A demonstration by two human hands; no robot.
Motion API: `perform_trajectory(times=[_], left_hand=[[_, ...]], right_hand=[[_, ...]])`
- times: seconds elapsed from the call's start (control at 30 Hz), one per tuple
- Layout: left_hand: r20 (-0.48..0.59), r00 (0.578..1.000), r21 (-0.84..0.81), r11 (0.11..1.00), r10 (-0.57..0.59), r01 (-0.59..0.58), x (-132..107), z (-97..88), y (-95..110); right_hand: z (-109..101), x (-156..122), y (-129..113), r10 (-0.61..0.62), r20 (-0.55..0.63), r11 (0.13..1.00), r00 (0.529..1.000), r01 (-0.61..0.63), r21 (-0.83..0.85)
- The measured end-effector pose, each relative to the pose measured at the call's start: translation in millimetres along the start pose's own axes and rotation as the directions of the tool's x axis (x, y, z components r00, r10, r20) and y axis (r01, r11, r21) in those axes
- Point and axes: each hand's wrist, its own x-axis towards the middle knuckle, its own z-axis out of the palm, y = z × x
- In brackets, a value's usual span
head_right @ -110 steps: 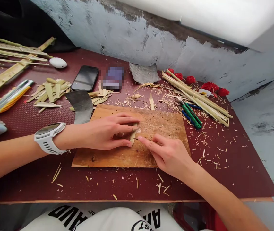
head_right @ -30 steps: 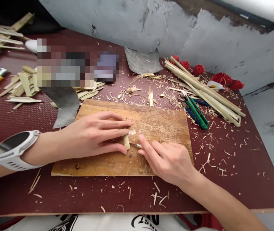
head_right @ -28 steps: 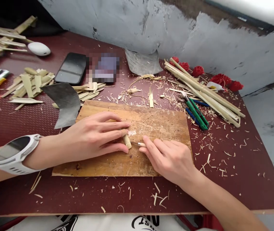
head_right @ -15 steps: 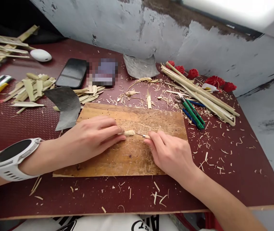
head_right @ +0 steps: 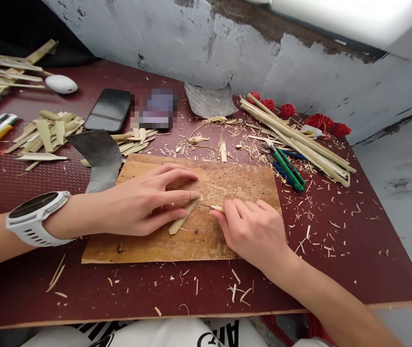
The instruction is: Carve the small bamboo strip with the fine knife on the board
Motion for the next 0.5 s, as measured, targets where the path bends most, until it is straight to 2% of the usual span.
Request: perform_trajectory(times=[0.1, 0.23, 0.5], left_hand=[[-0.031, 0.998, 0.014, 0.999, -0.052, 0.052, -1.7, 5.8, 8.4], [-0.084, 0.989, 0.011, 0.992, -0.123, 0.124, -1.9, 13.1, 18.7], [-0.101, 0.985, 0.044, 0.989, -0.139, 0.144, -2.8, 17.7, 19.3]], right_hand=[[1.4, 0.4, -1.0, -0.052, 0.006, 0.999, 0.999, 0.052, 0.013], [1.0, -0.4, -1.7, -0.004, -0.003, 0.998, 1.0, 0.004, 0.058], [2.6, 7.7, -5.9, 0.027, 0.081, 1.0, 0.996, -0.027, -0.004]])
